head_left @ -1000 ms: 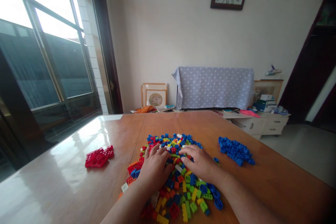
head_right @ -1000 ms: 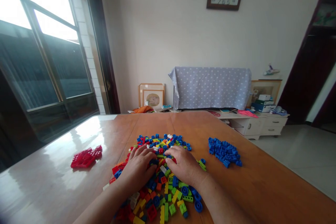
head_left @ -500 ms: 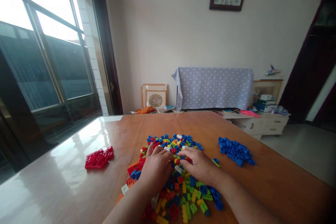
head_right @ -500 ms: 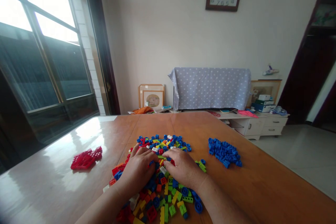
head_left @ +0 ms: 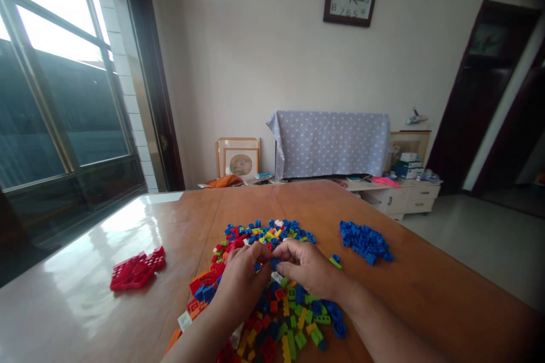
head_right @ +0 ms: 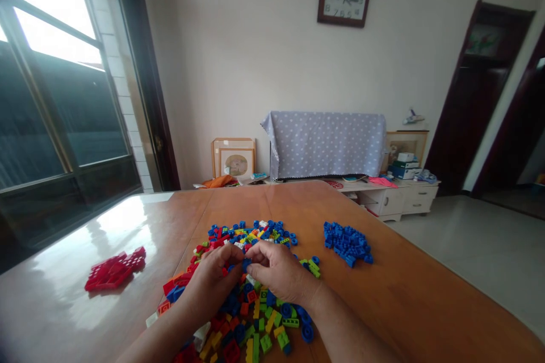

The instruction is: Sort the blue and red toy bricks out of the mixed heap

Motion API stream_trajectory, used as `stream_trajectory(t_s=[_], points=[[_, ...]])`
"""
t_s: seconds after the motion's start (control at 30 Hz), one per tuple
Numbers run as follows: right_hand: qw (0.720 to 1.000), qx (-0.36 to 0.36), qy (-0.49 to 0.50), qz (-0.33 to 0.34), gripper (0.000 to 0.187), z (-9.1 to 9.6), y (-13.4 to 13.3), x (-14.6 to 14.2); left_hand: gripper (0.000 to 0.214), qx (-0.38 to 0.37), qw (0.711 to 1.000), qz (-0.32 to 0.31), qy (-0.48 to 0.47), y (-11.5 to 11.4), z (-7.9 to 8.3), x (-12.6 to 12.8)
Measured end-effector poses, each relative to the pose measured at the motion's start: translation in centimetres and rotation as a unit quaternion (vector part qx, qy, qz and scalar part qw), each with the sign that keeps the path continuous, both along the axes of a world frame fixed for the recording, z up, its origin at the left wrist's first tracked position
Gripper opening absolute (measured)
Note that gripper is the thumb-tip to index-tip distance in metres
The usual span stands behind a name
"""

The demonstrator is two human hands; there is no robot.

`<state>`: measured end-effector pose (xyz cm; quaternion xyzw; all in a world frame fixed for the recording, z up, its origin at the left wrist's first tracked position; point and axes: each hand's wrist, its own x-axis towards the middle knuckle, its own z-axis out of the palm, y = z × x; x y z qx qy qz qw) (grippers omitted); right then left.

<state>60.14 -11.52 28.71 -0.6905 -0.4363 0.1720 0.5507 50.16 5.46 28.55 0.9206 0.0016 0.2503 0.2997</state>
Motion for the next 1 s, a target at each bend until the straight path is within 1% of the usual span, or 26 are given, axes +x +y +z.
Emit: stream_trajectory(t_s=[0.07, 0.13, 0.23, 0.27, 0.3, 0.33, 0.43, 0.53, 0.63, 0.73, 0.9, 1.0], points=[[1.0, -0.011, -0.005, -0.021, 0.017, -0.1, -0.2, 0.7, 0.006, 0.007, 1.0, -0.005, 0.003, 0.0, 0.0, 0.0], [0.998, -0.023, -0.021, -0.057, 0.018, -0.2, -0.8, 1.9, 0.01, 0.012, 1.0, -0.004, 0.001, 0.0, 0.0, 0.0], [0.985, -0.064, -0.055, -0.15, 0.019, -0.6, -2.3, 4.6, 0.015, 0.026, 1.0, 0.003, -0.009, 0.2, 0.3, -0.2], [0.975, -0.095, -0.07, -0.186, 0.018, -0.8, -3.1, 5.8, 0.016, 0.034, 0.999, 0.003, -0.011, 0.3, 0.4, -0.2], [0.959, -0.124, -0.089, -0.237, 0.017, -1.0, -3.9, 7.0, 0.018, 0.043, 0.999, 0.002, -0.012, 0.3, 0.5, -0.3], [0.948, -0.137, -0.096, -0.269, 0.016, -1.3, -4.8, 8.2, 0.019, 0.053, 0.999, 0.001, -0.011, 0.4, 0.7, -0.4], [0.917, -0.167, -0.107, -0.345, 0.014, -2.0, -7.8, 11.4, 0.021, 0.072, 0.997, 0.001, -0.009, 0.6, 0.9, -0.6], [0.883, -0.211, -0.11, -0.405, 0.011, -2.6, -10.3, 13.4, 0.022, 0.081, 0.997, 0.002, -0.006, 0.8, 1.0, -0.7], [0.857, -0.242, -0.116, -0.441, 0.012, -3.0, -11.7, 14.5, 0.022, 0.088, 0.996, 0.006, -0.009, 1.0, 1.0, -0.7], [0.839, -0.256, -0.127, -0.464, 0.017, -3.4, -12.4, 15.2, 0.02, 0.092, 0.996, 0.014, -0.015, 1.3, 0.9, -0.7], [0.815, -0.259, -0.142, -0.498, 0.029, -3.8, -12.6, 15.6, 0.019, 0.097, 0.995, 0.021, -0.023, 1.6, 0.8, -0.7], [0.809, -0.246, -0.149, -0.512, 0.03, -3.7, -12.5, 15.5, 0.019, 0.103, 0.994, 0.02, -0.022, 1.7, 0.7, -0.7]])
